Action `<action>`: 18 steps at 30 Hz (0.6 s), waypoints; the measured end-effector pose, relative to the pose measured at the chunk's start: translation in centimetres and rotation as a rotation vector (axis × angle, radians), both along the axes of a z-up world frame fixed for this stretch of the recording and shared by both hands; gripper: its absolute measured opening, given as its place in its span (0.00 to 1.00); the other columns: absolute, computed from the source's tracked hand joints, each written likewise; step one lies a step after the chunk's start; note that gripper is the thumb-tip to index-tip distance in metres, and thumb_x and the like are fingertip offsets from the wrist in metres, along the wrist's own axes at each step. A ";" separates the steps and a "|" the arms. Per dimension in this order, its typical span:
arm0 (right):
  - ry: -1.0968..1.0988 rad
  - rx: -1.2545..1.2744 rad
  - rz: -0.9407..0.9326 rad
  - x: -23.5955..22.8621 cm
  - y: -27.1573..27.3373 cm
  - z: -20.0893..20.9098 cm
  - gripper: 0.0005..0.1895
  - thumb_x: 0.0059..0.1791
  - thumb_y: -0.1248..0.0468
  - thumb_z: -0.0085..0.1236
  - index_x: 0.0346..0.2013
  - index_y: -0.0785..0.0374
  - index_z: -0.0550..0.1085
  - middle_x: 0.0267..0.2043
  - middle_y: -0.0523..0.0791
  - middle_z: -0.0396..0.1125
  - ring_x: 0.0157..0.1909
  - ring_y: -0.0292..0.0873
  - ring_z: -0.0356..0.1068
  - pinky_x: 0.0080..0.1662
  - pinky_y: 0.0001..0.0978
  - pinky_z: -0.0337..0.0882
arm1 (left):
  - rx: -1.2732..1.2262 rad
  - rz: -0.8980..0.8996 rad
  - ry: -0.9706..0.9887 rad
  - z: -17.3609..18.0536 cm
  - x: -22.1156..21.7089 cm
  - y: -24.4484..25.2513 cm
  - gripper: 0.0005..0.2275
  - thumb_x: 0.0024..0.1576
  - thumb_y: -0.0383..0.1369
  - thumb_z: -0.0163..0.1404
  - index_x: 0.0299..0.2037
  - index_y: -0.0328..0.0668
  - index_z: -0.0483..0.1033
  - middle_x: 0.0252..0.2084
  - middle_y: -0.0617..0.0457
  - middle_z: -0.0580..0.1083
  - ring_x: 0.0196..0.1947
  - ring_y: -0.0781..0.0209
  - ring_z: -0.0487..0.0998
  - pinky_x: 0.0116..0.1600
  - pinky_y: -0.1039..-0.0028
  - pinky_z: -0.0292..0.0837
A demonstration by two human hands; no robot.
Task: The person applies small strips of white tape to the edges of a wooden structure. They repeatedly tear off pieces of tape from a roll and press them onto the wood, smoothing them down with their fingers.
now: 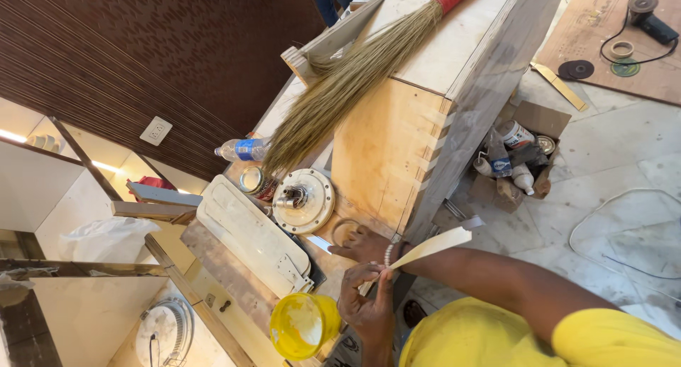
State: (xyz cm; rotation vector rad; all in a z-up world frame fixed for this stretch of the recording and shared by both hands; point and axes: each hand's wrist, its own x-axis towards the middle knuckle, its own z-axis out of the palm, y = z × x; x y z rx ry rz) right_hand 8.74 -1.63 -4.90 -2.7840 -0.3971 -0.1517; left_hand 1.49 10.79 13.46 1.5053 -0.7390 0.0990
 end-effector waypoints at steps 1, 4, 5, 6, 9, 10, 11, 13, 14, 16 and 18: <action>-0.006 -0.031 -0.021 0.7 0.4 -0.7 0.37 0.51 0.57 0.50 0.75 0.52 0.53 0.54 0.47 0.69 0.59 0.50 0.66 0.64 0.55 0.57 | 0.011 0.012 -0.011 0.0 -0.3 -0.1 0.10 0.53 0.21 0.62 0.36 0.38 0.72 0.36 0.48 0.79 0.38 0.58 0.81 0.47 0.70 0.76; -0.028 -0.074 -0.065 1.9 1.2 -2.0 0.35 0.51 0.57 0.49 0.74 0.49 0.56 0.58 0.48 0.67 0.60 0.54 0.64 0.65 0.55 0.57 | 0.055 0.063 -0.020 -0.2 -1.1 -0.1 0.10 0.52 0.23 0.63 0.35 0.39 0.72 0.35 0.49 0.79 0.37 0.58 0.81 0.47 0.71 0.75; -0.035 -0.051 -0.066 2.0 1.3 -2.0 0.35 0.51 0.57 0.50 0.74 0.49 0.57 0.58 0.50 0.66 0.61 0.56 0.63 0.64 0.56 0.57 | 0.083 0.091 -0.006 -0.3 -1.3 0.0 0.10 0.52 0.23 0.63 0.34 0.39 0.73 0.35 0.49 0.80 0.37 0.59 0.81 0.46 0.70 0.75; -0.040 -0.025 -0.066 1.7 1.5 -1.7 0.35 0.51 0.57 0.52 0.74 0.49 0.58 0.59 0.51 0.65 0.62 0.57 0.62 0.63 0.56 0.57 | 0.114 0.120 0.011 -0.5 -1.5 0.2 0.09 0.51 0.24 0.63 0.34 0.39 0.73 0.34 0.49 0.80 0.36 0.59 0.81 0.46 0.70 0.75; -0.250 0.402 -0.032 -1.1 0.4 0.6 0.38 0.45 0.55 0.65 0.66 0.57 0.62 0.63 0.52 0.64 0.64 0.57 0.63 0.64 0.50 0.60 | 0.061 0.131 0.001 -1.3 -1.1 -0.1 0.08 0.53 0.24 0.62 0.35 0.38 0.73 0.34 0.49 0.79 0.36 0.61 0.80 0.50 0.70 0.74; -0.077 0.649 -0.055 -2.7 -0.1 1.6 0.39 0.45 0.55 0.66 0.67 0.57 0.61 0.63 0.51 0.64 0.63 0.53 0.65 0.63 0.46 0.63 | 0.095 0.158 0.043 -1.6 -0.8 -0.2 0.07 0.53 0.24 0.62 0.34 0.38 0.75 0.34 0.50 0.80 0.36 0.62 0.80 0.47 0.71 0.75; 0.101 0.894 -0.076 -4.7 -0.7 2.5 0.40 0.45 0.54 0.67 0.68 0.58 0.60 0.62 0.50 0.64 0.63 0.48 0.66 0.62 0.43 0.67 | 0.129 0.185 0.086 -1.8 -0.6 -0.5 0.07 0.52 0.24 0.62 0.33 0.38 0.76 0.33 0.50 0.80 0.35 0.63 0.81 0.45 0.72 0.76; 0.336 1.303 -0.127 -8.8 -2.3 4.0 0.41 0.45 0.54 0.69 0.68 0.58 0.61 0.60 0.48 0.66 0.61 0.41 0.68 0.60 0.37 0.71 | 0.146 0.184 0.114 -2.4 -0.2 -1.5 0.06 0.52 0.24 0.63 0.33 0.38 0.77 0.33 0.51 0.81 0.35 0.64 0.81 0.43 0.73 0.76; 0.387 1.474 -0.159 -10.7 -3.2 4.5 0.40 0.45 0.53 0.69 0.68 0.58 0.62 0.58 0.48 0.69 0.60 0.38 0.69 0.60 0.34 0.72 | 0.132 0.156 0.099 -2.6 0.0 -2.2 0.07 0.52 0.24 0.63 0.34 0.38 0.77 0.33 0.51 0.81 0.35 0.64 0.81 0.44 0.73 0.76; 0.358 1.733 -0.045 -13.7 -4.8 5.0 0.42 0.45 0.52 0.72 0.67 0.62 0.64 0.59 0.46 0.67 0.58 0.39 0.69 0.60 0.36 0.70 | 0.126 0.103 0.088 -2.9 0.0 -3.6 0.07 0.52 0.24 0.63 0.35 0.38 0.76 0.33 0.50 0.81 0.35 0.64 0.80 0.44 0.74 0.76; 0.286 1.935 -0.037 -16.2 -5.9 5.1 0.42 0.44 0.48 0.70 0.67 0.62 0.64 0.60 0.44 0.68 0.58 0.38 0.70 0.59 0.36 0.71 | 0.145 0.053 0.097 -3.1 -0.3 -5.0 0.07 0.53 0.25 0.63 0.34 0.38 0.77 0.34 0.51 0.81 0.35 0.63 0.82 0.43 0.73 0.77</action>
